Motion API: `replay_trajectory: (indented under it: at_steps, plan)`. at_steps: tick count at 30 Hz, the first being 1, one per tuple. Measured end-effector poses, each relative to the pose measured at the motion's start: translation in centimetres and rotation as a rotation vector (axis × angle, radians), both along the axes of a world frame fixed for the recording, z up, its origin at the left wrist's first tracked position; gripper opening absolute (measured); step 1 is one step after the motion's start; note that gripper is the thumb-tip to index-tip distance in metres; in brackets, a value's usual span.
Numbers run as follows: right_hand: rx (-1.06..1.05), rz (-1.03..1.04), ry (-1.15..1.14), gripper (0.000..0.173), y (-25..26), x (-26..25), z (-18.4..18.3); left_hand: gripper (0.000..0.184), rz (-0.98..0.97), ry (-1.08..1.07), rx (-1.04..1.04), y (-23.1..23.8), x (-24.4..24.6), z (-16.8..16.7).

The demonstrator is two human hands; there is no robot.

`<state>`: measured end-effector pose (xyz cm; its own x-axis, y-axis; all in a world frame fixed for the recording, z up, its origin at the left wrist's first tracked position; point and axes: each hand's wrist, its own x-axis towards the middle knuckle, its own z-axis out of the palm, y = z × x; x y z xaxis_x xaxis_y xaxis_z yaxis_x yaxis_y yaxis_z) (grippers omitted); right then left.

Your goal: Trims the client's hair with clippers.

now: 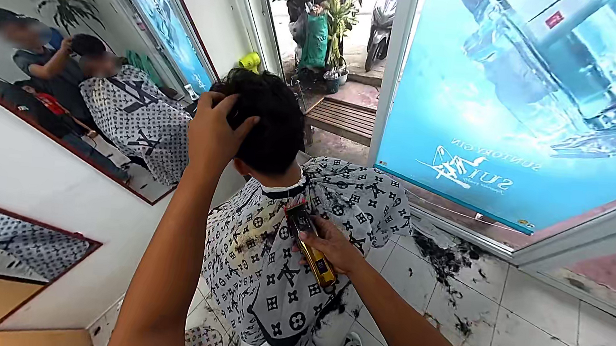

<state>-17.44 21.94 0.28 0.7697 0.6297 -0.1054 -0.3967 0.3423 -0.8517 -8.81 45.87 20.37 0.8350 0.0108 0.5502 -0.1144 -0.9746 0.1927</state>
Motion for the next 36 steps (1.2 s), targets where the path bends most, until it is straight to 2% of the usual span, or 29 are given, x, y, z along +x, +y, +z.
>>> replay_trajectory:
  at_steps: [9, 15, 18, 20, 24, 27, 33, 36]
  plan:
    - [-0.018, -0.027, 0.008, 0.054, 0.0, -0.2, 0.1, 0.052, -0.020, -0.104, -0.013, -0.8, -0.5, -0.9]
    - [-0.068, -0.164, 0.017, 0.043, 0.7, -0.6, 0.6, 0.051, -0.131, -0.237, -0.136, 0.6, -2.9, -2.0]
    - [-0.076, -0.244, 0.032, 0.044, 1.5, -0.6, 0.2, 0.041, -0.247, -0.067, -0.419, 1.4, -6.6, -3.5]
    - [-0.108, -0.292, 0.036, 0.044, 2.2, -0.4, 0.6, 0.034, -0.356, 0.105, -0.582, 2.2, -9.3, -5.8]
    - [-0.164, -0.304, 0.002, 0.045, 3.9, 0.4, 2.1, 0.031, -0.474, 0.462, -0.554, 3.8, -13.2, -12.1]
    - [-0.184, -0.296, -0.051, 0.045, 5.4, 1.9, 2.6, 0.031, -0.540, 0.637, -0.539, 3.3, -15.5, -15.6]
    - [-0.199, -0.284, -0.006, 0.038, 6.7, 3.2, 2.6, 0.036, -0.560, 0.706, -0.595, 1.5, -19.1, -19.6]
    - [-0.159, -0.295, 0.005, 0.035, 6.8, 3.1, 2.6, 0.037, -0.520, 0.739, -0.604, 0.9, -19.7, -20.6]
